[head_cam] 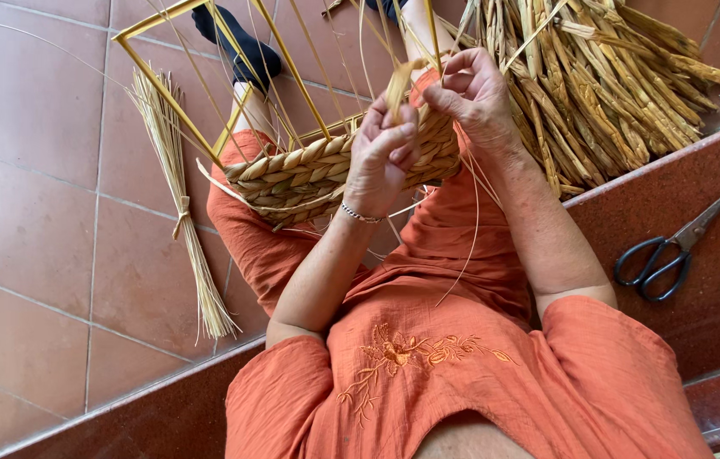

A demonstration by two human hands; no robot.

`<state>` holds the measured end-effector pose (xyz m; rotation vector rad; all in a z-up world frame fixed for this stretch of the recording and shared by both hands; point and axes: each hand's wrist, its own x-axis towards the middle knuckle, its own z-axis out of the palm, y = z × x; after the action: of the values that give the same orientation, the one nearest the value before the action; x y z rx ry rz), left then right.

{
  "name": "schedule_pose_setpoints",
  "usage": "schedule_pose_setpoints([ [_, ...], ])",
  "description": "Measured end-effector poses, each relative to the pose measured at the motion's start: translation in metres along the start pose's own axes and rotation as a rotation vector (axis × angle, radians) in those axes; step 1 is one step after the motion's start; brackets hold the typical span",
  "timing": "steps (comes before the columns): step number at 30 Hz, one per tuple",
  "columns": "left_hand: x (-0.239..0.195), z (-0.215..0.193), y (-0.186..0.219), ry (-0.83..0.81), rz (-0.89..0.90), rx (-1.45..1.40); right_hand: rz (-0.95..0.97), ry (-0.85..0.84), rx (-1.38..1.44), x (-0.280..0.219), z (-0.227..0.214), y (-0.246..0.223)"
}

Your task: The person sits on a tiled floor and weaves dried plant fibers into a basket using a metal frame. They interlace the fibers by hand, periodically adjusting the frame and pulling strands tight to form the basket's body.

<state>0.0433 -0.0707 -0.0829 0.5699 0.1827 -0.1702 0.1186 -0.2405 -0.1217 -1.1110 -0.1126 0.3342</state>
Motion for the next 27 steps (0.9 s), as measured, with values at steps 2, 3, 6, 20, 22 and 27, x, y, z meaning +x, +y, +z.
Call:
schedule_pose_setpoints([
  [2,-0.006,-0.003,0.0,0.025,-0.091,0.179,-0.049,0.023,-0.258,0.001,-0.001,-0.002],
  [3,-0.009,-0.003,0.0,0.037,-0.137,0.269,-0.074,0.034,-0.387,0.002,-0.003,-0.003],
  [6,-0.021,-0.001,0.007,-0.047,-0.14,0.698,-0.475,0.06,-1.018,0.003,-0.011,-0.006],
  [20,-0.045,-0.036,0.096,0.301,0.708,0.255,0.048,0.151,-0.305,0.026,-0.032,0.022],
  [22,-0.052,-0.051,0.121,0.315,0.764,0.272,0.009,0.174,-0.39,0.022,-0.035,0.019],
  [27,-0.078,-0.078,0.134,0.6,0.591,0.352,-0.348,0.349,-0.69,0.0,-0.038,0.004],
])
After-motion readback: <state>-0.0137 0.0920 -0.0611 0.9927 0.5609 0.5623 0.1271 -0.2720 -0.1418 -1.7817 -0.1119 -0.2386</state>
